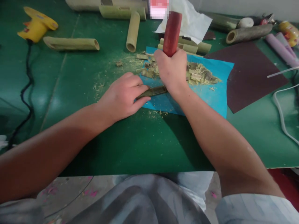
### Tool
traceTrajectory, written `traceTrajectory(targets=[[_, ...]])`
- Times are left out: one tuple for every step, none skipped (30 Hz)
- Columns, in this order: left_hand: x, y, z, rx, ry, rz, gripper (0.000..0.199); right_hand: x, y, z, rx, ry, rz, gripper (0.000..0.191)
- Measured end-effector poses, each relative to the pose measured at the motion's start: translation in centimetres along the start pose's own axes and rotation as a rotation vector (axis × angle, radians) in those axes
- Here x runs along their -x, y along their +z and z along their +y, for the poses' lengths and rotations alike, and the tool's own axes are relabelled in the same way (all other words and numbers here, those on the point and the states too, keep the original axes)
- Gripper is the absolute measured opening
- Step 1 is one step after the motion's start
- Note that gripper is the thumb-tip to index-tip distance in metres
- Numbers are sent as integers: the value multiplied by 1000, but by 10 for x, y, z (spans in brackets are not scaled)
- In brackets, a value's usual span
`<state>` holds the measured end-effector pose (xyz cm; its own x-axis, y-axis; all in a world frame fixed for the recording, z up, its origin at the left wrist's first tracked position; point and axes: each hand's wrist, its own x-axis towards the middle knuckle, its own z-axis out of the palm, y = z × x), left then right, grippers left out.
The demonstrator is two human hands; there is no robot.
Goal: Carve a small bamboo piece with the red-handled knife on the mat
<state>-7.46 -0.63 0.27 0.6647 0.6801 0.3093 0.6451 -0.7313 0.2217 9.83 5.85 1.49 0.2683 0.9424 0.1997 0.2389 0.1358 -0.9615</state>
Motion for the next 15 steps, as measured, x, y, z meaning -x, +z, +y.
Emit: traceTrajectory(targets=[[0, 0, 0, -8, -5, 3, 25, 1, -1, -1, -7, 4, -1, 48], [0, 0, -1, -17, -5, 9, 25, 3, -2, -3, -10, 11, -2, 48], [0, 1, -1, -27, 1, 18, 24, 4, -3, -4, -14, 18, 0, 48], [1, 1, 0, -39, 12, 30, 24, 6, -4, -5, -21, 27, 3, 47], [1, 2, 0, -51, 23, 44, 24, 8, -5, -6, -34, 34, 7, 46], [2, 2, 0, -65, 31, 60, 23, 9, -6, -6, -51, 35, 14, 44], [2, 2, 1, -79, 34, 74, 23, 11, -7, -5, -70, 31, 22, 43], [3, 3, 1, -92, 33, 87, 23, 13, -8, -4, -86, 19, 31, 42], [4, 3, 1, -102, 26, 99, 22, 14, -9, -3, -91, -7, 37, 41], [5, 2, 1, -112, 15, 108, 22, 16, -10, -2, -86, -51, 43, 41], [5, 2, 2, -120, 2, 111, 22, 18, -11, -1, -71, -109, 42, 41], [6, 1, 2, -125, -11, 110, 23, 20, -13, 0, -52, -175, 37, 42], [6, 1, 3, -126, -24, 106, 23, 21, -15, 1, -32, -243, 30, 43], [7, 0, 4, -125, -39, 103, 24, 23, -17, 1, -15, -302, 18, 43], [7, -1, 5, -124, -53, 104, 25, 25, -18, 1, -7, -347, 5, 43]])
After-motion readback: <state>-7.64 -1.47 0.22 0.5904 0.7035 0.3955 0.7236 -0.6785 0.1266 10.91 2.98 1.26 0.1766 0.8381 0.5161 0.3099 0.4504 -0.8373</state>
